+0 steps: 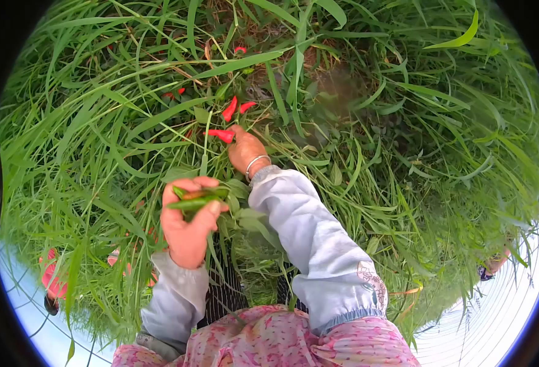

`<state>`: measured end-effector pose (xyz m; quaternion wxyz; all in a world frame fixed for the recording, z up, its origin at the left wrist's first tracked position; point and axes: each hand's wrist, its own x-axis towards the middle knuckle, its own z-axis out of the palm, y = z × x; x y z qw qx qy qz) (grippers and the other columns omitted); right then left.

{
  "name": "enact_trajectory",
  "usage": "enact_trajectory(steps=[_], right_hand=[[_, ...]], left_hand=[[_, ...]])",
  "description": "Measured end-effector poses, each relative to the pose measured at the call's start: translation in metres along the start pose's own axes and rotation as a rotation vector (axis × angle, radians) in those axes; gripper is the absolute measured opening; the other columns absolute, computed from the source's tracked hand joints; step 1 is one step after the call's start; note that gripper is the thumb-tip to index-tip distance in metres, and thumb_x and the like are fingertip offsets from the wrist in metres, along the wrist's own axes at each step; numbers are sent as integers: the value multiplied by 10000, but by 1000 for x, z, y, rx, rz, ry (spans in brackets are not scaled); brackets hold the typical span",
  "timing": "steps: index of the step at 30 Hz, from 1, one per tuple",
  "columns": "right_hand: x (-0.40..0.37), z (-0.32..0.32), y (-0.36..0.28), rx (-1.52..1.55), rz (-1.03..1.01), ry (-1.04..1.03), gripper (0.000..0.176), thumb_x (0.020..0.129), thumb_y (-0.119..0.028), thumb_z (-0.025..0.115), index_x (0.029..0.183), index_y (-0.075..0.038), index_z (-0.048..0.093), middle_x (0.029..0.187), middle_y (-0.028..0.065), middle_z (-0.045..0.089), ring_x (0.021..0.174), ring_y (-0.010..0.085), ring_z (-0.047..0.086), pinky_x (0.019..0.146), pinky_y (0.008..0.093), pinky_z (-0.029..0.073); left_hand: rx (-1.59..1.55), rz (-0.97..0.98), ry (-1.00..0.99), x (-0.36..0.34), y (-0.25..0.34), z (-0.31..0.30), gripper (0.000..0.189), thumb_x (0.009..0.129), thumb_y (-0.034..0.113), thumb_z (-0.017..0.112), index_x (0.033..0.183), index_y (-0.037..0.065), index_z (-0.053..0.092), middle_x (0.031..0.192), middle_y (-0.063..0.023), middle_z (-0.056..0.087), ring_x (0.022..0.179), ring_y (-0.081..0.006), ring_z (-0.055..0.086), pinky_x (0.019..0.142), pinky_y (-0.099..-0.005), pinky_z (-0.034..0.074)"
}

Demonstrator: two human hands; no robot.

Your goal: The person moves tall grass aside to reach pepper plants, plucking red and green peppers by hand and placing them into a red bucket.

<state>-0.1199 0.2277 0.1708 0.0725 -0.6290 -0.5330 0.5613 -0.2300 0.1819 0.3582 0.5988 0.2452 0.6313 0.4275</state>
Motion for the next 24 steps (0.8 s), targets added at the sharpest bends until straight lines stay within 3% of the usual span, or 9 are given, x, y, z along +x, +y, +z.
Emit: enact_trajectory(steps=[4, 7, 10, 13, 16, 17, 19, 21, 24], right_hand=[[-4, -6, -15, 479, 75, -121, 407, 789, -90, 570, 1190, -92, 498, 938, 143, 625, 790, 282, 626, 727, 358, 491], [-15, -39, -57, 735, 452, -343, 407, 791, -71, 572, 1191, -92, 498, 932, 69, 595, 761, 216, 593, 699, 311, 478], [-13, -18, -44, 646, 277, -182, 364, 796, -88, 571, 1156, -86, 526, 948, 79, 601, 803, 229, 590, 723, 316, 462], [-6, 17, -3, 493, 47, -26, 296, 812, -168, 591, 1076, -39, 557, 869, 145, 620, 819, 238, 587, 758, 328, 453], [0, 25, 11, 683, 111, -47, 179, 858, -122, 585, 1010, -28, 568, 823, 19, 590, 729, 108, 527, 656, 272, 461], [4, 26, 14, 753, 109, -76, 133, 871, -95, 570, 986, -30, 569, 794, -19, 560, 695, 95, 506, 620, 255, 449], [3, 16, -2, 633, 173, -98, 135, 862, -115, 585, 970, -35, 568, 761, -15, 554, 676, 94, 489, 606, 263, 436], [5, 15, 1, 247, 25, -28, 153, 855, -133, 594, 973, -38, 571, 739, -3, 554, 663, 103, 484, 594, 273, 423], [9, 16, 23, 125, -132, 27, 183, 850, -150, 599, 995, -42, 573, 714, 2, 522, 636, 106, 465, 580, 274, 405]], left_hand=[[-173, -158, 113, 38, -36, -11, 255, 813, 21, 612, 1007, 80, 457, 1040, -93, 606, 719, -154, 627, 463, -206, 433], [-165, -125, 227, 47, -59, -19, 252, 817, 36, 623, 1004, 83, 461, 1035, -85, 611, 706, -144, 623, 454, -198, 424], [-112, -62, 310, 51, -73, -9, 252, 819, 37, 629, 999, 81, 458, 1033, -81, 605, 675, -130, 613, 431, -188, 401], [56, 155, 304, 47, -91, 2, 303, 776, 9, 663, 1004, 49, 469, 1026, -84, 579, 881, -126, 554, 793, -268, 470], [377, 178, 366, 39, -82, 4, 342, 733, 66, 695, 1022, 53, 511, 951, -91, 605, 825, -168, 599, 730, -292, 482], [491, 319, 378, 40, -82, 2, 367, 708, 84, 708, 1018, 64, 513, 886, -101, 609, 766, -214, 618, 695, -310, 490], [394, 205, 387, 36, -77, 3, 353, 693, 80, 713, 975, 62, 502, 801, -82, 606, 682, -218, 614, 657, -315, 491], [263, 104, 348, 23, -56, -2, 329, 700, 66, 711, 948, 55, 496, 834, -66, 609, 716, -160, 600, 681, -286, 478], [-64, -12, 109, -16, -19, -28, 343, 726, -39, 679, 983, 54, 472, 992, -56, 579, 858, -97, 538, 784, -260, 444]])
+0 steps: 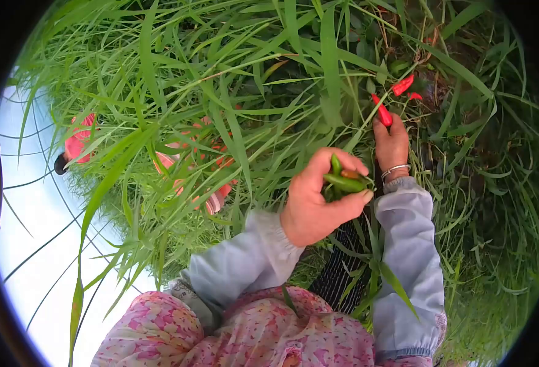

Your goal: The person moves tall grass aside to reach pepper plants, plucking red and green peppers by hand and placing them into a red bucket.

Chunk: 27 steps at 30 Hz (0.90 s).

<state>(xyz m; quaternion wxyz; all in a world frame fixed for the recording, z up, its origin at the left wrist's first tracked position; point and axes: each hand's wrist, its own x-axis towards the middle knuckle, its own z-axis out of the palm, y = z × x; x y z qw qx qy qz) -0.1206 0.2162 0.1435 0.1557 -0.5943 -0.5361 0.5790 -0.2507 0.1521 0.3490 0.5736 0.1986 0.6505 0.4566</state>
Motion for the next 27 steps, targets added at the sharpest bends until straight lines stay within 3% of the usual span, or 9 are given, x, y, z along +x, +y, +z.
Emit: enact_trajectory(steps=[3, 6, 7, 10, 14, 20, 23, 25, 27], right_hand=[[-10, -6, -12, 83, 134, -42, 190, 849, -153, 602, 1008, -54, 572, 710, -8, 514, 617, 87, 446, 562, 260, 394], [-11, -5, -22, 78, 190, -47, 190, 849, -148, 601, 1015, -61, 569, 714, -13, 514, 605, 77, 440, 545, 253, 389], [-10, -6, -22, 69, 184, -39, 190, 849, -145, 600, 1018, -63, 568, 717, -14, 515, 602, 75, 441, 539, 252, 389], [-12, -6, -24, 40, 166, -80, 204, 843, -129, 597, 1032, -59, 563, 758, 11, 560, 639, 101, 487, 581, 257, 416], [-16, -3, -26, -13, 106, -54, 244, 807, -97, 588, 1045, -55, 553, 803, 105, 609, 673, 181, 557, 657, 314, 466], [-22, -5, -23, 29, 27, -10, 248, 810, -171, 631, 1022, -76, 544, 790, 185, 612, 719, 346, 602, 665, 373, 473], [-24, -6, -23, 92, 32, -14, 248, 832, -179, 620, 1044, -79, 536, 839, 181, 628, 778, 350, 616, 688, 374, 480], [-28, -8, -26, 104, 27, -6, 249, 836, -183, 620, 1048, -85, 536, 838, 178, 629, 773, 352, 615, 688, 376, 481], [-27, -7, -19, 93, -46, 24, 268, 841, -204, 612, 1069, -100, 518, 804, 181, 627, 753, 372, 611, 666, 409, 480]], left_hand=[[-23, -144, -36, -61, 7, -65, 377, 747, -131, 599, 1038, 58, 449, 1093, -94, 544, 906, -121, 537, 810, -289, 447], [306, -442, 53, -116, -2, -159, 344, 744, 4, 671, 1051, 57, 526, 939, 6, 552, 856, -60, 511, 778, -236, 436], [393, -412, 153, -137, -12, -188, 280, 746, 27, 662, 996, 51, 537, 1039, -45, 580, 880, -140, 552, 774, -284, 451], [1614, -113, -151, -147, -5, -258, 291, 775, 124, 633, 1045, 56, 546, 1026, -80, 589, 873, -213, 574, 769, -323, 468], [1909, -382, -213, -142, -38, -328, 278, 779, 196, 627, 1026, 78, 580, 980, -97, 610, 825, -248, 593, 726, -355, 480], [1893, -680, -365, -141, -68, -304, 287, 784, 303, 618, 998, 111, 631, 910, -123, 640, 751, -300, 621, 662, -402, 498], [1607, -728, -730, -144, -39, -217, 305, 787, 356, 614, 984, 128, 657, 875, -135, 656, 715, -326, 635, 630, -425, 507], [1331, -583, -986, -116, 1, -137, 277, 757, 350, 664, 880, 102, 670, 743, -130, 642, 629, -282, 626, 517, -398, 485], [1041, 328, -944, -87, 21, -98, 249, 724, 325, 712, 817, 98, 669, 643, -100, 605, 577, -239, 606, 473, -372, 459]])
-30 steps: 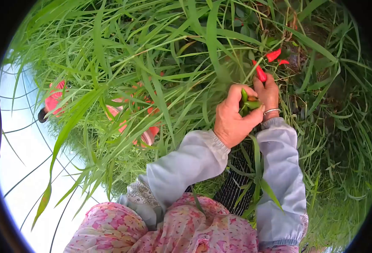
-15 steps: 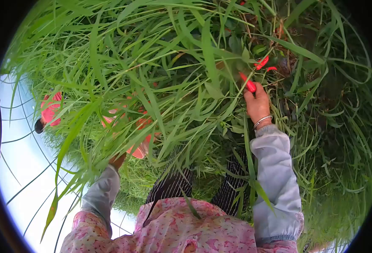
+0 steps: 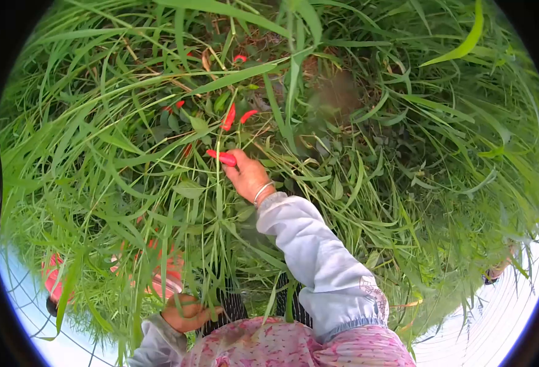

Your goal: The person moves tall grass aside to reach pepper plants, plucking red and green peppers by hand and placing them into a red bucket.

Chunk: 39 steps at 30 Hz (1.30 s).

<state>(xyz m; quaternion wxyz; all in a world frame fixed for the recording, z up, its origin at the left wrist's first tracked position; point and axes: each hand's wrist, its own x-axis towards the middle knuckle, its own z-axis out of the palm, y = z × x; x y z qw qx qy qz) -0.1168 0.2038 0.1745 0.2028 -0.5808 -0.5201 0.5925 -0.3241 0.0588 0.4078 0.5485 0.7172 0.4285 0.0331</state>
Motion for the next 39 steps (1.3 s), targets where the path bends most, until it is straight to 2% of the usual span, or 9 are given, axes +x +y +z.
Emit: enact_trajectory(steps=[5, 8, 10, 12, 14, 17, 20, 27, 39], right_hand=[[-1, -14, -3, -355, 22, -192, 256, 838, -198, 587, 1046, -105, 469, 678, 193, 593, 658, 405, 587, 581, 492, 449], [0, -19, 0, -397, 58, -242, 261, 841, -206, 583, 1048, -99, 466, 681, 193, 595, 658, 401, 588, 584, 488, 457], [1, -27, 0, -380, 21, -236, 261, 834, -209, 583, 1037, -92, 467, 700, 200, 604, 681, 402, 596, 608, 489, 463], [-4, -34, 0, -380, 3, -253, 243, 828, -193, 587, 1018, -87, 479, 729, 198, 617, 699, 402, 600, 634, 491, 467], [-2, -34, 7, -294, 42, -241, 295, 814, -181, 588, 1063, -68, 478, 776, 196, 624, 744, 398, 600, 660, 480, 476], [-4, -39, 19, -153, 70, -243, 473, 786, -151, 606, 1226, -90, 445, 939, 208, 628, 885, 372, 599, 771, 433, 479], [-3, -48, 32, 152, 42, -255, 597, 759, -128, 641, 1306, -126, 402, 1024, 203, 616, 963, 339, 593, 838, 390, 466], [4, -60, 33, 53, 73, -371, 722, 755, -155, 665, 1383, -190, 310, 1071, 166, 619, 990, 343, 591, 850, 375, 464], [8, -61, 8, -350, -6, -351, 410, 806, -117, 579, 1198, -220, 520, 866, 170, 642, 806, 377, 604, 701, 438, 478]], left_hand=[[435, -541, -148, 136, 71, -88, 197, 747, 152, 725, 866, 11, 656, 764, -123, 637, 635, -239, 626, 623, -303, 511], [-323, -187, -173, 170, 42, -110, 226, 779, 112, 682, 968, 0, 627, 833, -131, 637, 720, -195, 633, 659, -297, 512], [-761, -304, -74, 195, 26, -107, 258, 797, 119, 658, 1016, -7, 607, 920, -135, 628, 813, -176, 630, 707, -281, 504], [-519, -363, 134, 228, 2, -91, 303, 791, 233, 665, 1010, 30, 613, 956, -156, 626, 830, -270, 633, 699, -333, 522], [242, -247, 263, 250, -47, -49, 314, 774, 142, 628, 1058, 15, 588, 979, -135, 635, 885, -276, 627, 769, -362, 507], [658, -43, 190, 262, -91, -3, 413, 742, 86, 584, 1142, -3, 529, 980, -158, 624, 876, -296, 619, 755, -376, 504], [778, -211, 28, 270, -75, -3, 402, 735, 96, 575, 1119, -7, 517, 856, -106, 611, 841, -260, 612, 697, -359, 509], [782, -225, 54, 280, -87, 8, 209, 710, 108, 599, 904, 34, 579, 758, -96, 615, 667, -243, 641, 581, -353, 514], [573, -321, -142, 271, -60, -27, 142, 800, 187, 584, 823, 52, 621, 719, -127, 636, 677, -304, 638, 605, -422, 498]])
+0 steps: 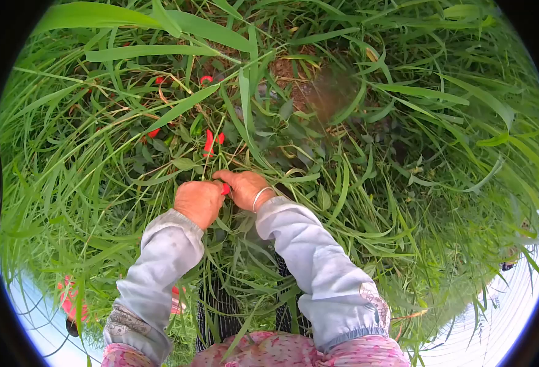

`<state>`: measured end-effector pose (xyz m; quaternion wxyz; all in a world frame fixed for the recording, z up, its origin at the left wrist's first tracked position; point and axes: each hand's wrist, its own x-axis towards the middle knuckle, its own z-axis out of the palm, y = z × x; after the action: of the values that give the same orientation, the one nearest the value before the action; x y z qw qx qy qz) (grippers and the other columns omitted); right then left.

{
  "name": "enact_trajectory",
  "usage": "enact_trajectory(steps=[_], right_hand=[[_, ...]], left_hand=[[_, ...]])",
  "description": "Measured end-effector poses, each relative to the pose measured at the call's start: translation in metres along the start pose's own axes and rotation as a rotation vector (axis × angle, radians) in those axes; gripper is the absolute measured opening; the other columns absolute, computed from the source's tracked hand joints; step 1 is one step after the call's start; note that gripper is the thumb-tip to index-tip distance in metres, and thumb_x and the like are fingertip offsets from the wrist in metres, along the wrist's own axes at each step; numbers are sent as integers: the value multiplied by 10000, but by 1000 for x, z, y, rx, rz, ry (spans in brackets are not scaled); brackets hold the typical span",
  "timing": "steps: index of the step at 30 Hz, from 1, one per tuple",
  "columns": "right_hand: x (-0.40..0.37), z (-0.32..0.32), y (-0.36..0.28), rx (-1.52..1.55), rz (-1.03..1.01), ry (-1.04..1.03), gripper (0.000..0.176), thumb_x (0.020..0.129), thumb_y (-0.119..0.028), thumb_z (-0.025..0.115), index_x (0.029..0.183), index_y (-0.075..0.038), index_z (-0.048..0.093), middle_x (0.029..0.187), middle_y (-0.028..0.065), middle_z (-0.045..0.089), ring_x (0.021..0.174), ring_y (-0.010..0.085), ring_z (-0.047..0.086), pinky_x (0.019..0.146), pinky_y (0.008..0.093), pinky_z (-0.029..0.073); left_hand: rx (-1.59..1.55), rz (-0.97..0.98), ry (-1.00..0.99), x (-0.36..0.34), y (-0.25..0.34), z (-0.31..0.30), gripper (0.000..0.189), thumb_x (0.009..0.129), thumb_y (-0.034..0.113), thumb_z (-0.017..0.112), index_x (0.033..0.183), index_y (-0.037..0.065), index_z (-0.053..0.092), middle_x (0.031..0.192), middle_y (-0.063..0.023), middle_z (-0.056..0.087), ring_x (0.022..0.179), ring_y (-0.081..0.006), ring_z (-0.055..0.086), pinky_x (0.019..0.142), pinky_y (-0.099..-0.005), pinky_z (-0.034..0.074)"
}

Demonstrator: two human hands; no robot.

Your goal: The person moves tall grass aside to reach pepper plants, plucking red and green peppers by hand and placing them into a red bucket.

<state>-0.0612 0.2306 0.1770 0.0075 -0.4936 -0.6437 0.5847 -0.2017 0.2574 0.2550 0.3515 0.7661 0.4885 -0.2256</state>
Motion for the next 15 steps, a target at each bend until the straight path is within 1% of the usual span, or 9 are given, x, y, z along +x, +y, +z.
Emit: enact_trajectory(steps=[3, 4, 5, 7, 8, 11, 13, 14, 15], right_hand=[[6, 6, 2, -5, 21, 40, 402, 790, -99, 581, 1175, -210, 539, 875, 171, 643, 816, 369, 606, 703, 438, 477], [6, 5, 1, 3, 9, 69, 365, 776, -78, 576, 1126, -184, 578, 897, 166, 645, 830, 361, 609, 720, 431, 482], [8, 5, 5, -27, 51, 114, 355, 775, -72, 572, 1113, -178, 588, 910, 163, 646, 841, 357, 609, 729, 426, 483], [14, 1, 22, -90, 140, 197, 336, 773, -60, 563, 1088, -168, 608, 935, 157, 646, 864, 348, 608, 746, 416, 485], [14, -4, 31, -59, 134, 209, 323, 773, -50, 552, 1065, -166, 626, 957, 148, 645, 889, 337, 605, 777, 400, 484], [17, -5, 55, 7, 9, 198, 303, 785, -50, 545, 1055, -160, 628, 1022, 143, 628, 929, 342, 594, 818, 401, 474], [11, -7, 52, 37, 45, 135, 300, 788, -49, 546, 1055, -164, 619, 1037, 133, 624, 939, 343, 590, 820, 404, 473], [10, -7, 48, 54, 59, 103, 299, 790, -48, 546, 1055, -167, 615, 1045, 128, 622, 945, 344, 588, 822, 406, 473], [8, -5, 46, 64, 47, 132, 303, 791, -48, 547, 1061, -174, 605, 1042, 123, 624, 947, 339, 587, 822, 407, 472]], left_hand=[[80, 11, -8, 0, 0, 2, 112, 767, 167, 596, 799, 64, 628, 695, -115, 637, 667, -299, 640, 602, -428, 494], [95, 11, 3, -1, 1, 0, 103, 761, 163, 598, 793, 71, 632, 689, -114, 636, 659, -299, 639, 599, -429, 493], [110, 13, 13, -2, 3, -2, 95, 754, 159, 600, 787, 78, 636, 683, -113, 635, 652, -300, 638, 595, -431, 491], [49, 43, -130, -11, 19, -18, 67, 751, 160, 615, 774, 103, 642, 738, -95, 645, 691, -287, 641, 615, -420, 493], [22, 56, -202, -18, 24, -24, 53, 749, 160, 623, 768, 115, 644, 766, -86, 650, 711, -281, 642, 625, -414, 494], [-176, 122, -59, -31, 27, -30, 75, 721, 158, 674, 790, 130, 662, 969, -79, 641, 882, -297, 618, 734, -426, 478], [-182, 292, 250, -39, 35, -49, 185, 693, 150, 713, 875, 143, 681, 1175, -78, 564, 1045, -327, 548, 892, -458, 416], [-277, 291, 296, -42, 36, -60, 212, 692, 145, 715, 901, 142, 682, 1204, -92, 546, 1065, -333, 537, 921, -468, 392], [-368, 290, 346, -45, 36, -72, 238, 690, 140, 717, 926, 140, 684, 1232, -105, 529, 1084, -338, 526, 949, -478, 369]])
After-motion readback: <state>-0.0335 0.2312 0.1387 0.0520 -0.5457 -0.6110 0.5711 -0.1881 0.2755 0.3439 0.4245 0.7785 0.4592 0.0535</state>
